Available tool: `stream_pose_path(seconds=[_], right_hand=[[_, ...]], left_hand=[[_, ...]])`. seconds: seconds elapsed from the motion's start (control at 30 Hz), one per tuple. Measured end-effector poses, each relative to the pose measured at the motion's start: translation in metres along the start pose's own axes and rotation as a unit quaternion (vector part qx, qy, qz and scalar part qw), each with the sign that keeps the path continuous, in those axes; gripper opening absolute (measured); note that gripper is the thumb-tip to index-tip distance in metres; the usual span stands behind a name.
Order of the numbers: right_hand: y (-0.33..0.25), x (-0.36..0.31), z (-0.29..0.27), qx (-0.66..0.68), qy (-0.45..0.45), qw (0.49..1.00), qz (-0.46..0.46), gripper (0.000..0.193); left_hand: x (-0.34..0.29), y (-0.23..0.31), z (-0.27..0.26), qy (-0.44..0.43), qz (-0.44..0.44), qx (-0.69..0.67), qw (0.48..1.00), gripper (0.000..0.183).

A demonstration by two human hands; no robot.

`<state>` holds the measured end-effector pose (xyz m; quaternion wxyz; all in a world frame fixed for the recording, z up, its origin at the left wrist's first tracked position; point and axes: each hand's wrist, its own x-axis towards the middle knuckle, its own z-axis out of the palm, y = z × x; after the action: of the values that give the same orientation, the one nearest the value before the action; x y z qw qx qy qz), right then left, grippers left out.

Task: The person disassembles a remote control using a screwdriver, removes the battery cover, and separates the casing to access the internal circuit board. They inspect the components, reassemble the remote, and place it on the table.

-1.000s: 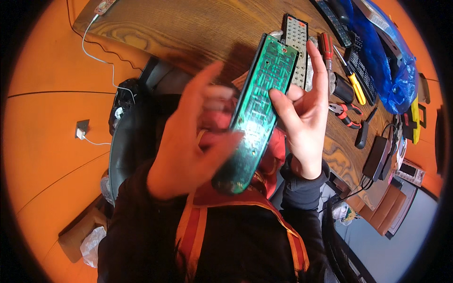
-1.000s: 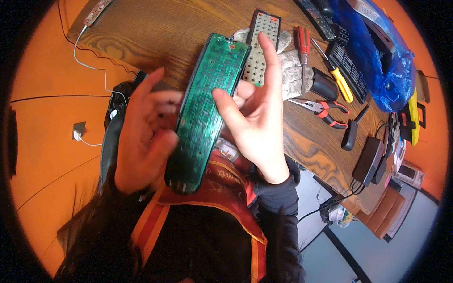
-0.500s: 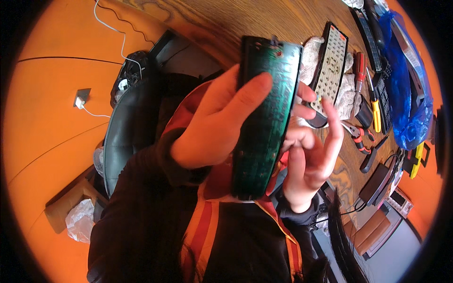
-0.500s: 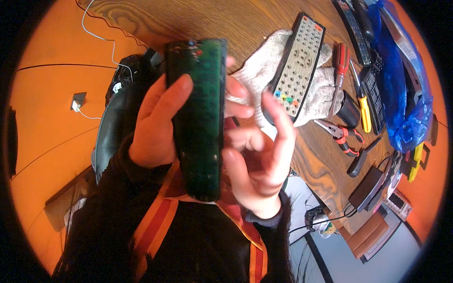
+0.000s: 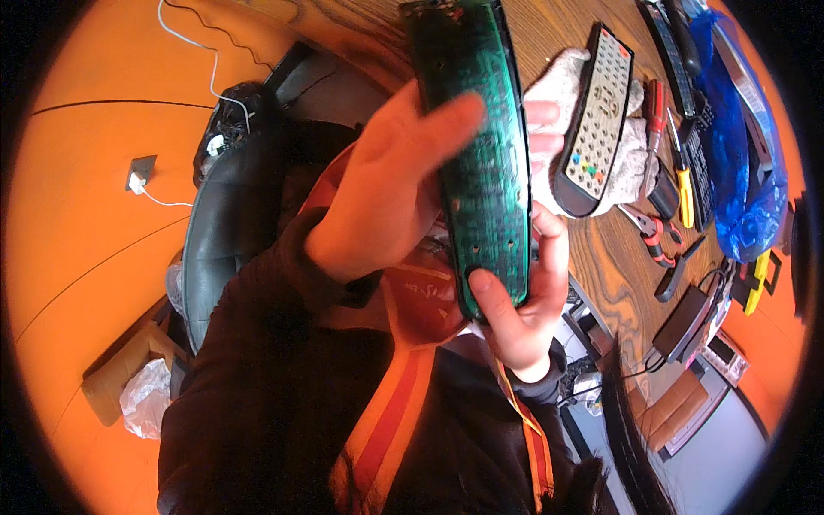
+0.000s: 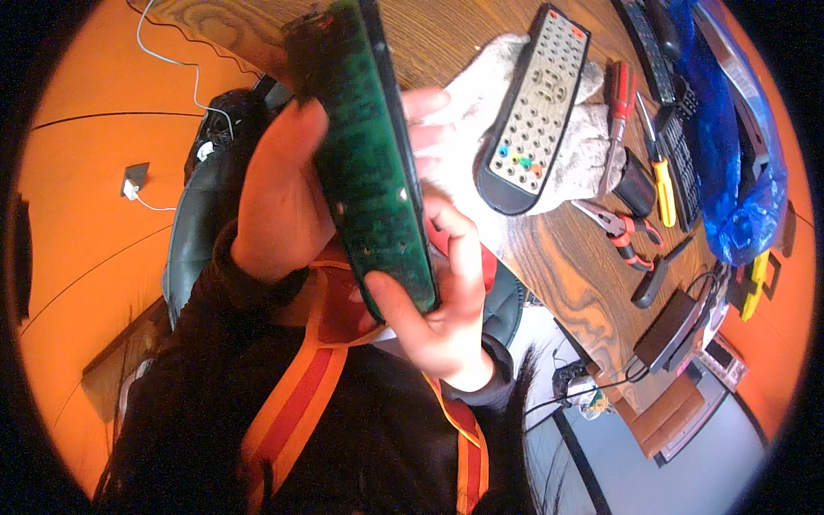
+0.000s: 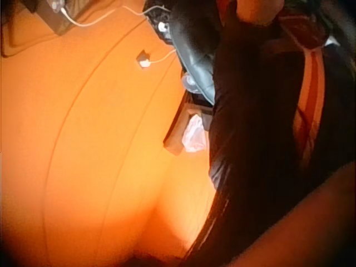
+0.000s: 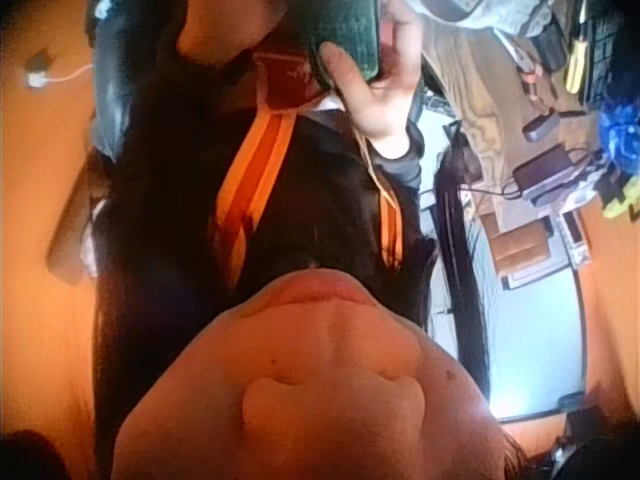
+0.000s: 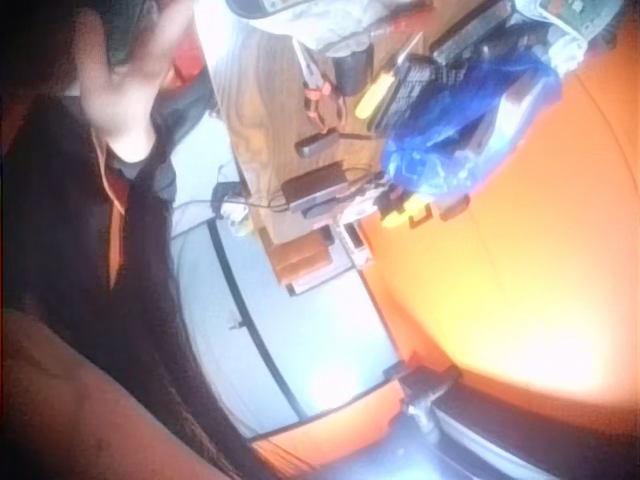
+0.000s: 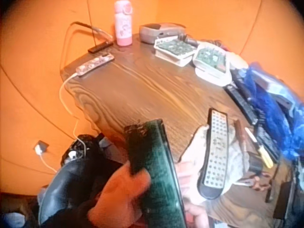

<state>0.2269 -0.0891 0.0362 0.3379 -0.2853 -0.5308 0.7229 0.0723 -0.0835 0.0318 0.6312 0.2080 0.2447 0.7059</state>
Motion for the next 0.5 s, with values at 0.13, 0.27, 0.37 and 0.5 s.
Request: stream_pose_path(seconds=[0.13,0.27,0.37,0.5], right_hand=[[-0.004,-0.001,0.001,0.017,0.021,0.999,0.026,0.062],[-0.009,-0.008,0.001,0.084,0.035,0.993,0.082,0.065],[-0.012,-0.012,-0.001,0.091,0.022,0.991,0.094,0.066],[-0.012,-0.017,0.002,0.107,0.050,0.988,0.098,0.077]], left_hand=[[-0.010,-0.007,0.004,0.003,-0.029,0.058,0.998,0.047],[-0.011,-0.006,0.005,0.036,-0.032,0.037,0.998,0.042],[-0.011,-0.004,0.006,0.046,-0.002,0.034,0.998,0.036],[-0.011,-0.002,0.007,0.062,-0.004,0.017,0.998,0.036]])
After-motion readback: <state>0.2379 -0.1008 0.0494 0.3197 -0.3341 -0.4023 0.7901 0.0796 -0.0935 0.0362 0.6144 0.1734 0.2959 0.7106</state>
